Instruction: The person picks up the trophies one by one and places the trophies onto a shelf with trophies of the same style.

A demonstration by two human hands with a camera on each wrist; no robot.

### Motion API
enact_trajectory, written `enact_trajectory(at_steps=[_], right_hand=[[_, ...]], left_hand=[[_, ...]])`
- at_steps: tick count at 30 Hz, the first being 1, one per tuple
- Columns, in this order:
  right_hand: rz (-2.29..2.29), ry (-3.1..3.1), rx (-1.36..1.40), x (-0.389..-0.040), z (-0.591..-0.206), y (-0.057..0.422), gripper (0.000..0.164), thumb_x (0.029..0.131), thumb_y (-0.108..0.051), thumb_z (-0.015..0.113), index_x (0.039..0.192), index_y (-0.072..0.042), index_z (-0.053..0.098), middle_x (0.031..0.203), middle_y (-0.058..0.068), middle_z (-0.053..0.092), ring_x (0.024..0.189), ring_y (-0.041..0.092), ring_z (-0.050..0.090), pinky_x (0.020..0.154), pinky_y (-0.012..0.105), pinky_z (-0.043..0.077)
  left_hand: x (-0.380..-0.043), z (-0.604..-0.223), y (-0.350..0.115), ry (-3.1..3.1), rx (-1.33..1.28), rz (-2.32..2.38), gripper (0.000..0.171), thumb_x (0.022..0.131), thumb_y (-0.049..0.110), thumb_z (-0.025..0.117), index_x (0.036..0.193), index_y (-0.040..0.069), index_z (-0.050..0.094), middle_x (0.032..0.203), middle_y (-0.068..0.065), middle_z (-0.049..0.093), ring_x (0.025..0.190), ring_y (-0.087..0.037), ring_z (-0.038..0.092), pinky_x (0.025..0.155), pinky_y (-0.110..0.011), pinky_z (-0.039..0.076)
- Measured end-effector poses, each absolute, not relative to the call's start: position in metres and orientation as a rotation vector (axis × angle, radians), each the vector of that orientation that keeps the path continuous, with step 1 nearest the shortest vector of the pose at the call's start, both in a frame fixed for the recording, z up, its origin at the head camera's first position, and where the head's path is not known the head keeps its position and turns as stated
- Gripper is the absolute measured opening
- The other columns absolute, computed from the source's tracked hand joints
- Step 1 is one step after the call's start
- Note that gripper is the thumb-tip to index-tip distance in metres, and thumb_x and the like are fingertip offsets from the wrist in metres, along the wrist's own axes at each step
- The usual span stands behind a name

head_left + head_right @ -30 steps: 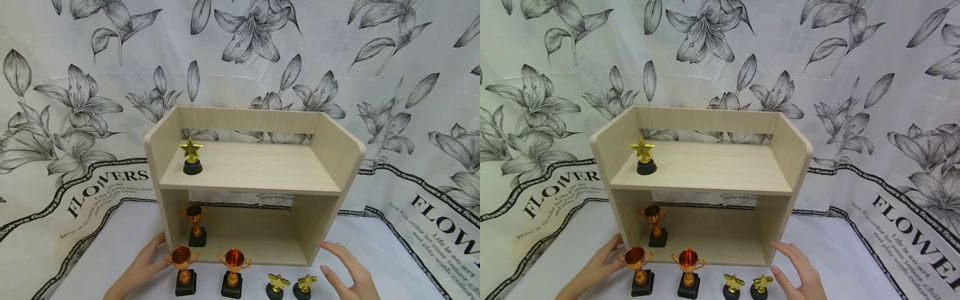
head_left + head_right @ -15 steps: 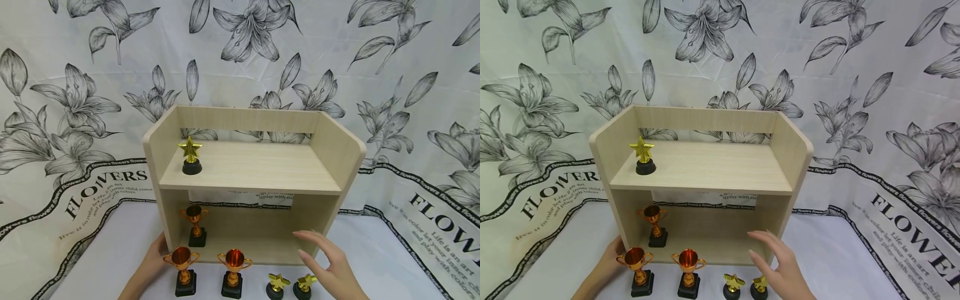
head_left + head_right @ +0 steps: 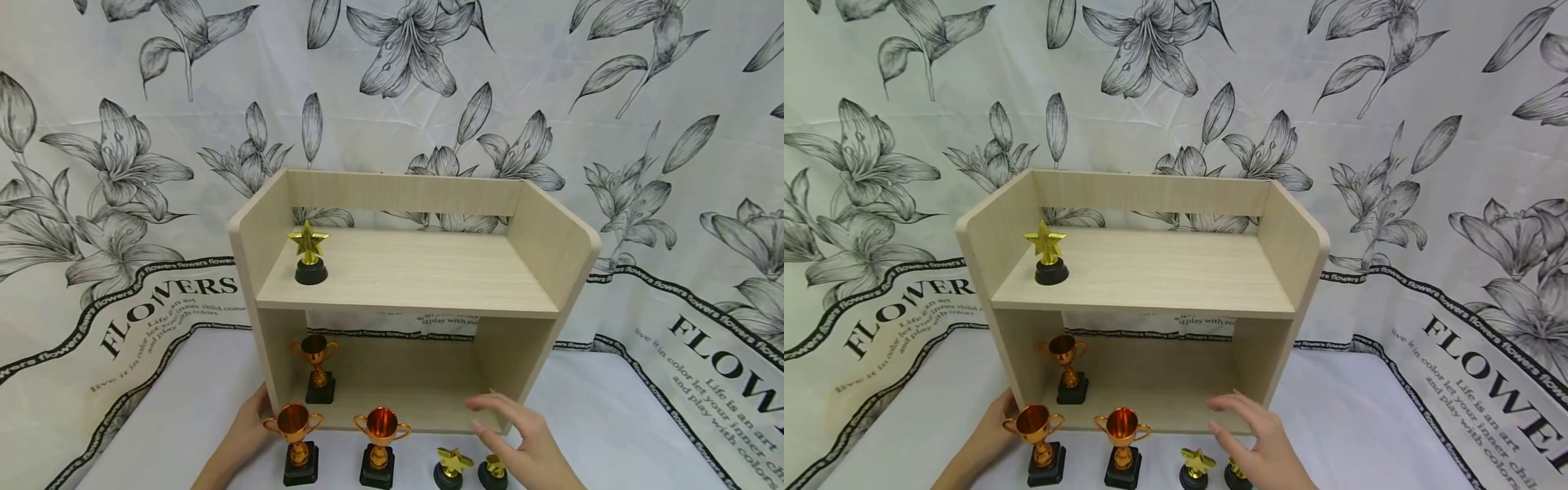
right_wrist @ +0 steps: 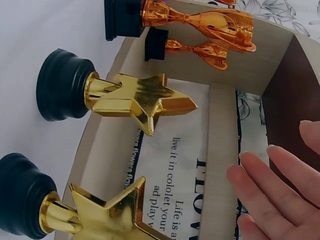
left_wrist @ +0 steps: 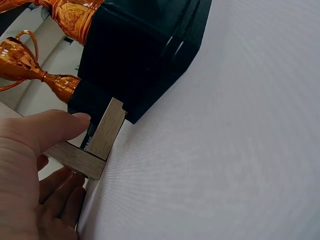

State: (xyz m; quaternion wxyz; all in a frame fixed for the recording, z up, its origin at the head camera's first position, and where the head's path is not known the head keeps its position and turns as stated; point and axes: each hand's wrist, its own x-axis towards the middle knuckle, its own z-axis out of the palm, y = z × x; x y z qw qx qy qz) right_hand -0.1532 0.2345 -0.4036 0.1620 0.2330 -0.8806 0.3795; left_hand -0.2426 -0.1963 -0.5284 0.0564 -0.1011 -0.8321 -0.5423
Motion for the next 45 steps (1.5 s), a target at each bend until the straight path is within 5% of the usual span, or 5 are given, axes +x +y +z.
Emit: enact_trajectory(at_steps=[6,13,19,35,45], right_hand=[[0.99,-2.399,0.83,-0.159,-0.414,0.234,0.033,0.082,-0.007,0.07,0.109,-0.026,0.065,0.104,-0.012,0.066,0.108,0.01,0.058,0.096,0.016,0.038],[0.989,-2.465,0.851,-0.159,-0.418,0.228,0.025,0.085,-0.016,0.069,0.106,-0.029,0.066,0.101,-0.016,0.065,0.104,0.011,0.061,0.096,0.023,0.042],[1.011,-2.37,0.999,-0.163,-0.425,0.228,0.027,0.082,-0.009,0.071,0.105,-0.024,0.066,0.1,-0.014,0.065,0.097,0.012,0.062,0.101,0.011,0.029],[0.986,-2.485,1.097,-0.167,-0.431,0.23,0.014,0.085,-0.012,0.068,0.096,-0.021,0.07,0.093,-0.012,0.067,0.092,0.008,0.064,0.103,0.027,0.038],[0.911,-2.543,1.08,-0.168,-0.43,0.231,0.013,0.083,-0.013,0.07,0.093,-0.021,0.07,0.091,-0.013,0.067,0.098,0.017,0.064,0.093,0.041,0.047]], left_hand=[[-0.243,-0.529,-0.195,-2.537,-0.278,-1.678,0.086,0.077,0.03,0.077,0.146,0.008,0.03,0.141,-0.018,0.043,0.127,-0.04,0.041,0.101,-0.061,0.03],[-0.243,-0.529,-0.196,-2.531,-0.297,-1.628,0.084,0.077,0.028,0.077,0.145,0.006,0.032,0.138,-0.019,0.046,0.126,-0.039,0.042,0.101,-0.062,0.03],[-0.242,-0.529,-0.196,-2.524,-0.299,-1.624,0.084,0.077,0.027,0.077,0.144,0.004,0.032,0.137,-0.019,0.047,0.124,-0.039,0.044,0.1,-0.061,0.031],[-0.243,-0.528,-0.195,-2.527,-0.288,-1.657,0.086,0.076,0.027,0.077,0.145,0.004,0.03,0.139,-0.02,0.044,0.125,-0.04,0.043,0.101,-0.061,0.031],[-0.244,-0.53,-0.196,-2.531,-0.291,-1.633,0.088,0.075,0.029,0.078,0.144,0.002,0.03,0.14,-0.022,0.043,0.128,-0.041,0.039,0.102,-0.063,0.027]])
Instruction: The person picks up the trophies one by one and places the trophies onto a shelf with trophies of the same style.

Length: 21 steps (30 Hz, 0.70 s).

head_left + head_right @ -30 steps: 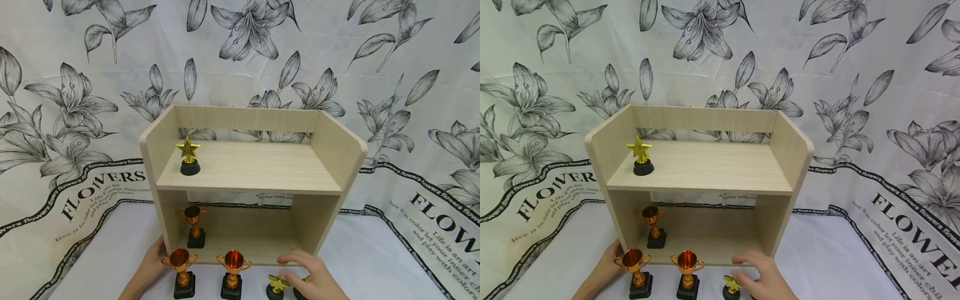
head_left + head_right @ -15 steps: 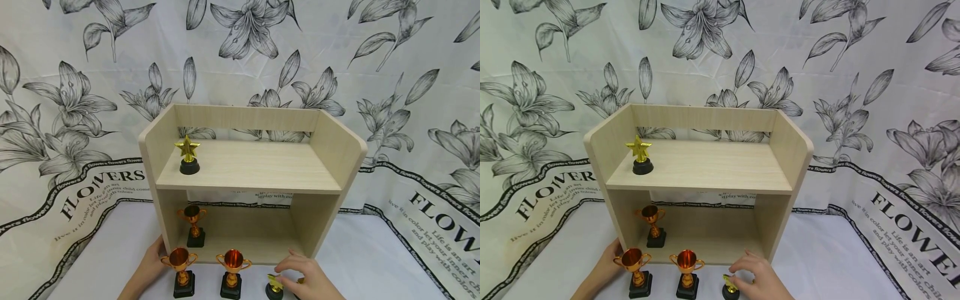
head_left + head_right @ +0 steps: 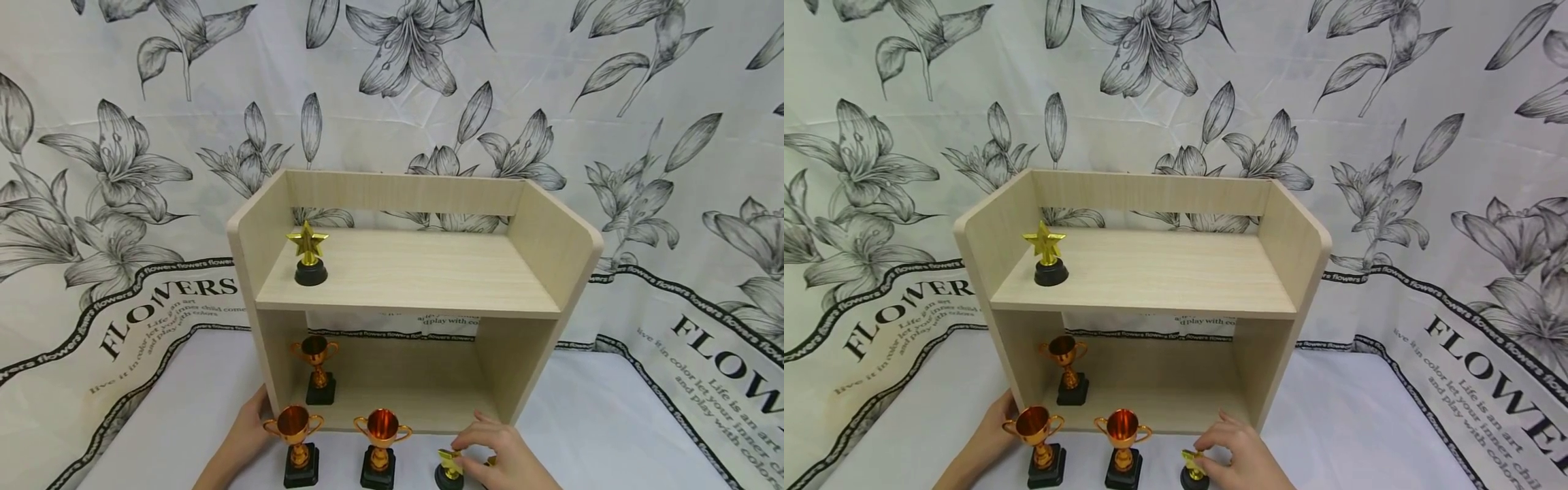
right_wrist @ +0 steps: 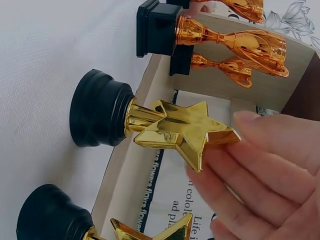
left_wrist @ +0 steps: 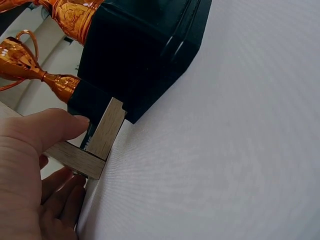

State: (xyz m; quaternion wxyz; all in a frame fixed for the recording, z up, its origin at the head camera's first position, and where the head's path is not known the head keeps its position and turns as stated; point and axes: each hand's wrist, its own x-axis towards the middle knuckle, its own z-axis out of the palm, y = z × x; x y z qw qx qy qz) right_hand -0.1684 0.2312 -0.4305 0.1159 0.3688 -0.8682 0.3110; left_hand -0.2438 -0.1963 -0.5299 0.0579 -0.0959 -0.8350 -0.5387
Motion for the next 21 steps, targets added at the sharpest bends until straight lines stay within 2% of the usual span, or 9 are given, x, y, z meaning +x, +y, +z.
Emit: enact_trajectory(at_steps=[4,8,9,12,18,21], right_hand=[[0.887,-2.63,1.016,-0.1677,-0.4294,0.2323,0.009,0.083,-0.017,0.071,0.091,-0.02,0.071,0.09,-0.013,0.067,0.103,0.028,0.062,0.089,0.048,0.048],[0.879,-2.716,0.946,-0.1689,-0.4291,0.2315,0.006,0.081,-0.021,0.072,0.087,-0.021,0.072,0.087,-0.016,0.067,0.1,0.028,0.063,0.09,0.053,0.045],[0.883,-2.732,0.94,-0.1694,-0.4292,0.2311,0.005,0.081,-0.022,0.073,0.086,-0.021,0.072,0.086,-0.017,0.067,0.097,0.024,0.065,0.091,0.054,0.043],[0.881,-2.775,0.919,-0.1694,-0.4294,0.2305,0.004,0.082,-0.025,0.072,0.085,-0.023,0.073,0.085,-0.019,0.066,0.1,0.028,0.064,0.091,0.056,0.042],[0.89,-2.696,1.018,-0.1709,-0.4326,0.2314,0.006,0.082,-0.016,0.071,0.086,-0.02,0.072,0.085,-0.016,0.067,0.09,0.014,0.066,0.091,0.055,0.043],[0.884,-2.695,1.021,-0.1714,-0.4333,0.2313,0.007,0.082,-0.015,0.072,0.086,-0.02,0.072,0.086,-0.017,0.067,0.093,0.014,0.066,0.092,0.054,0.042]], left_hand=[[-0.2443,-0.5304,-0.1974,-2.53,-0.295,-1.637,0.088,0.075,0.029,0.078,0.145,0.003,0.03,0.141,-0.022,0.041,0.129,-0.042,0.037,0.102,-0.064,0.026],[-0.2441,-0.5306,-0.1973,-2.534,-0.299,-1.624,0.087,0.076,0.028,0.078,0.145,0.003,0.03,0.141,-0.022,0.042,0.128,-0.042,0.038,0.101,-0.063,0.028],[-0.244,-0.5307,-0.1972,-2.538,-0.297,-1.619,0.087,0.076,0.029,0.077,0.144,0.003,0.031,0.141,-0.022,0.042,0.128,-0.042,0.038,0.101,-0.063,0.029],[-0.2439,-0.5307,-0.1968,-2.542,-0.283,-1.626,0.087,0.076,0.029,0.077,0.144,0.003,0.031,0.14,-0.022,0.042,0.128,-0.043,0.039,0.101,-0.063,0.029],[-0.2437,-0.5304,-0.1973,-2.563,-0.256,-1.64,0.087,0.076,0.03,0.077,0.145,0.004,0.029,0.142,-0.022,0.04,0.13,-0.042,0.036,0.102,-0.062,0.028],[-0.2439,-0.5302,-0.1975,-2.561,-0.255,-1.648,0.087,0.077,0.03,0.076,0.145,0.004,0.029,0.142,-0.022,0.04,0.129,-0.042,0.037,0.102,-0.062,0.029]])
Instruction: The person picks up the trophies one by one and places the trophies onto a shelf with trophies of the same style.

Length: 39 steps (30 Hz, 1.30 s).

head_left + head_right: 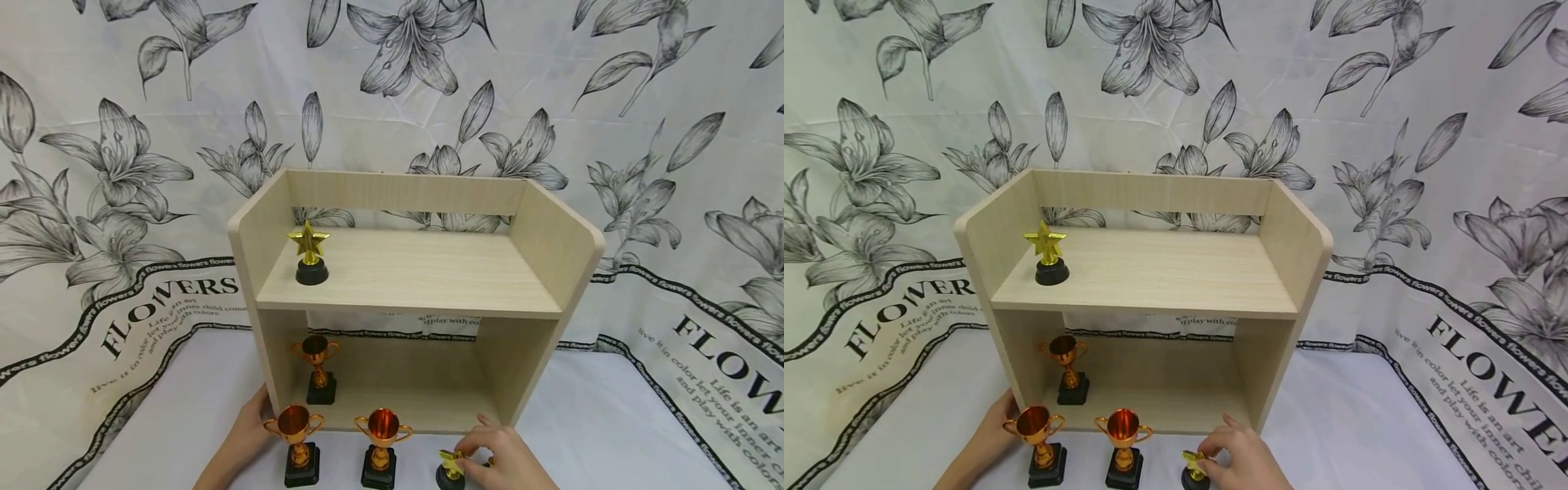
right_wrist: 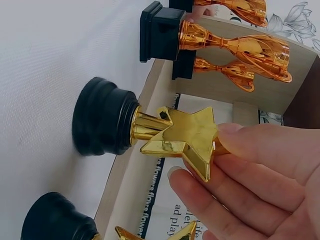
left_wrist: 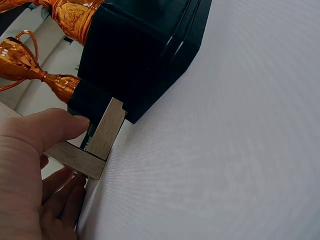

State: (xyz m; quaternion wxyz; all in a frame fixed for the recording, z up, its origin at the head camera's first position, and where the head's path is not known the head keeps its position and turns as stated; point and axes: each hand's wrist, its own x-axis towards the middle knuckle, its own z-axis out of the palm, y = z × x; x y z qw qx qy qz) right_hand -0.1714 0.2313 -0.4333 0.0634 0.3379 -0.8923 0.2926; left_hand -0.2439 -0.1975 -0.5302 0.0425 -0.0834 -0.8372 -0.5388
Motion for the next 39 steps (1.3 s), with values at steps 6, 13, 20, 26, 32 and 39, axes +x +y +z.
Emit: enact_trajectory(at_steps=[6,13,20,26,32,39], right_hand=[[0.891,-2.716,1.001,-0.1706,-0.4306,0.231,0.006,0.083,-0.016,0.071,0.088,-0.02,0.072,0.086,-0.016,0.068,0.095,0.019,0.066,0.092,0.055,0.042],[0.862,-2.652,1.008,-0.1683,-0.4298,0.229,0.008,0.083,-0.016,0.071,0.09,-0.019,0.071,0.082,-0.019,0.065,0.083,0.003,0.064,0.091,0.056,0.042],[0.858,-2.637,0.959,-0.1663,-0.4277,0.2267,0.009,0.084,-0.017,0.07,0.09,-0.024,0.07,0.082,-0.023,0.062,0.084,0.001,0.063,0.088,0.054,0.045],[0.956,-2.61,0.975,-0.1649,-0.4272,0.2267,0.008,0.085,-0.018,0.069,0.093,-0.019,0.07,0.084,-0.018,0.063,0.08,-0.001,0.059,0.075,0.037,0.054],[0.999,-2.542,1.022,-0.1655,-0.4297,0.2273,0.009,0.084,-0.014,0.07,0.093,-0.015,0.07,0.085,-0.014,0.064,0.076,0.0,0.057,0.06,0.026,0.05],[0.903,-2.463,1.035,-0.167,-0.4313,0.2259,0.011,0.081,-0.012,0.072,0.09,-0.018,0.07,0.083,-0.018,0.064,0.075,-0.001,0.056,0.061,0.025,0.045]], left_hand=[[-0.2441,-0.5297,-0.1972,-2.561,-0.263,-1.647,0.087,0.078,0.031,0.075,0.146,0.004,0.028,0.143,-0.022,0.039,0.131,-0.043,0.034,0.102,-0.062,0.028],[-0.2428,-0.5283,-0.1967,-2.565,-0.26,-1.64,0.087,0.078,0.032,0.075,0.146,0.006,0.028,0.143,-0.022,0.039,0.131,-0.043,0.035,0.101,-0.062,0.029],[-0.2431,-0.5288,-0.1969,-2.551,-0.27,-1.646,0.087,0.078,0.032,0.076,0.146,0.006,0.028,0.142,-0.021,0.041,0.128,-0.042,0.038,0.101,-0.06,0.032],[-0.2431,-0.5294,-0.1968,-2.533,-0.28,-1.645,0.087,0.077,0.03,0.077,0.146,0.006,0.029,0.141,-0.021,0.042,0.127,-0.042,0.04,0.1,-0.06,0.032],[-0.2436,-0.5301,-0.1964,-2.545,-0.276,-1.642,0.088,0.076,0.031,0.077,0.146,0.006,0.029,0.143,-0.021,0.04,0.13,-0.043,0.036,0.101,-0.062,0.029],[-0.2434,-0.5285,-0.1955,-2.566,-0.265,-1.6,0.087,0.077,0.031,0.076,0.146,0.005,0.029,0.142,-0.022,0.04,0.13,-0.044,0.036,0.101,-0.062,0.03]])
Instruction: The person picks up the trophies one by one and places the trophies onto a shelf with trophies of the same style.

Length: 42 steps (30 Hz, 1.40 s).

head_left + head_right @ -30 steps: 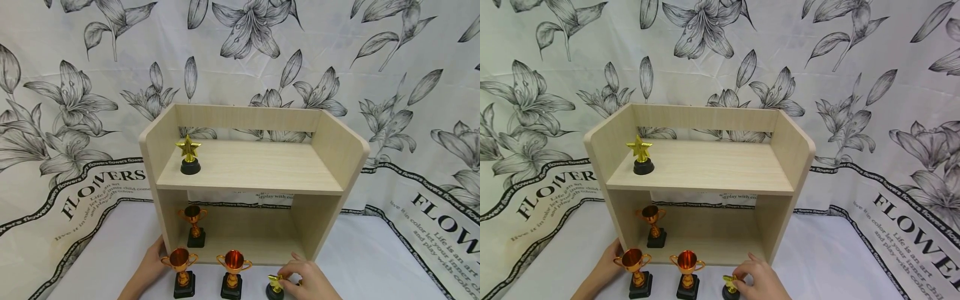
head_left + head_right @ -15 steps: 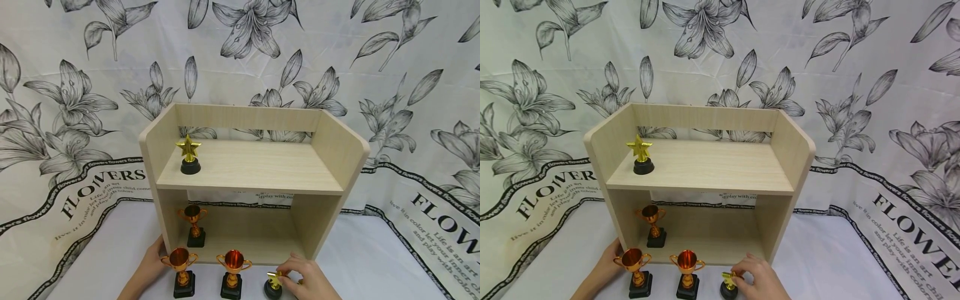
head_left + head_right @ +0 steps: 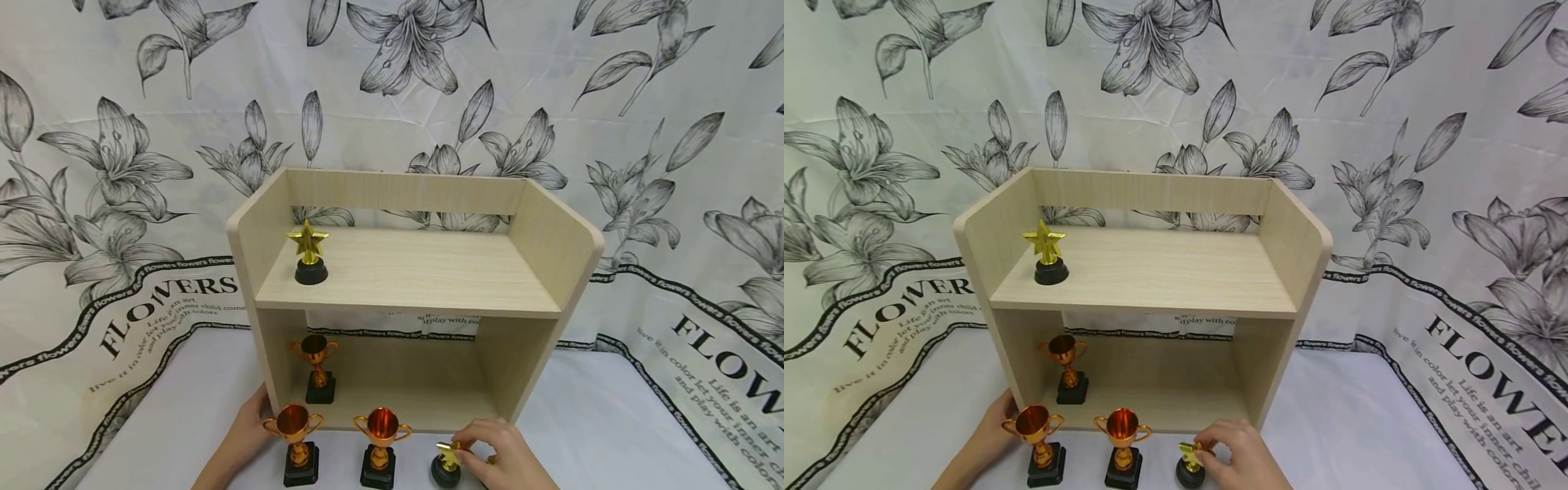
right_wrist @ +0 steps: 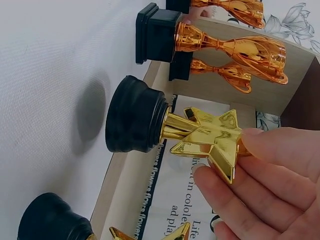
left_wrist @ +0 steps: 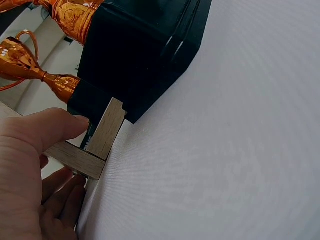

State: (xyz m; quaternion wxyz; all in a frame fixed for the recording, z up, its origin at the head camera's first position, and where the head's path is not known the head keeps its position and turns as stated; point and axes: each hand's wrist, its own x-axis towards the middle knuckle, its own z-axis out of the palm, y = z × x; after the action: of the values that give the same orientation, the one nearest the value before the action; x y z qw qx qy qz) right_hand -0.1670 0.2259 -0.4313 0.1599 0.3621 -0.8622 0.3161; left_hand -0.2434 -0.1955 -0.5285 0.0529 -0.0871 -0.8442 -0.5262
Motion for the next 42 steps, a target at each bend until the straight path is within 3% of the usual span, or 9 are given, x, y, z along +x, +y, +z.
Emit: enact_trajectory(at_steps=[14,20,34,42], right_hand=[[0.917,-2.392,1.042,-0.1657,-0.4313,0.2237,0.019,0.08,-0.008,0.073,0.093,-0.02,0.069,0.084,-0.018,0.063,0.075,0.001,0.055,0.063,0.024,0.043],[0.926,-2.449,0.92,-0.1619,-0.4291,0.2215,0.018,0.081,-0.012,0.072,0.093,-0.025,0.069,0.084,-0.023,0.06,0.075,0.001,0.053,0.063,0.025,0.042],[0.869,-2.233,0.972,-0.1656,-0.4304,0.2194,0.035,0.072,-0.003,0.078,0.097,-0.026,0.068,0.086,-0.017,0.065,0.077,0.002,0.057,0.073,0.021,0.038],[0.892,-2.165,1.021,-0.1702,-0.4348,0.2206,0.022,0.079,-0.011,0.074,0.099,-0.019,0.068,0.084,-0.009,0.066,0.076,0.005,0.058,0.077,0.021,0.037]], left_hand=[[-0.2399,-0.5253,-0.1961,-2.545,-0.299,-1.602,0.084,0.077,0.027,0.076,0.145,0.005,0.032,0.14,-0.022,0.043,0.128,-0.042,0.039,0.1,-0.06,0.033],[-0.2418,-0.5276,-0.1964,-2.546,-0.306,-1.592,0.085,0.078,0.028,0.076,0.145,0.003,0.03,0.141,-0.024,0.041,0.128,-0.044,0.038,0.1,-0.061,0.032],[-0.2397,-0.5187,-0.1928,-2.606,-0.203,-1.575,0.087,0.077,0.032,0.076,0.145,0.005,0.03,0.141,-0.021,0.043,0.127,-0.039,0.042,0.101,-0.058,0.033],[-0.2432,-0.5277,-0.1962,-2.582,-0.235,-1.565,0.089,0.075,0.034,0.077,0.145,0.006,0.03,0.141,-0.021,0.043,0.127,-0.04,0.041,0.101,-0.06,0.032]])
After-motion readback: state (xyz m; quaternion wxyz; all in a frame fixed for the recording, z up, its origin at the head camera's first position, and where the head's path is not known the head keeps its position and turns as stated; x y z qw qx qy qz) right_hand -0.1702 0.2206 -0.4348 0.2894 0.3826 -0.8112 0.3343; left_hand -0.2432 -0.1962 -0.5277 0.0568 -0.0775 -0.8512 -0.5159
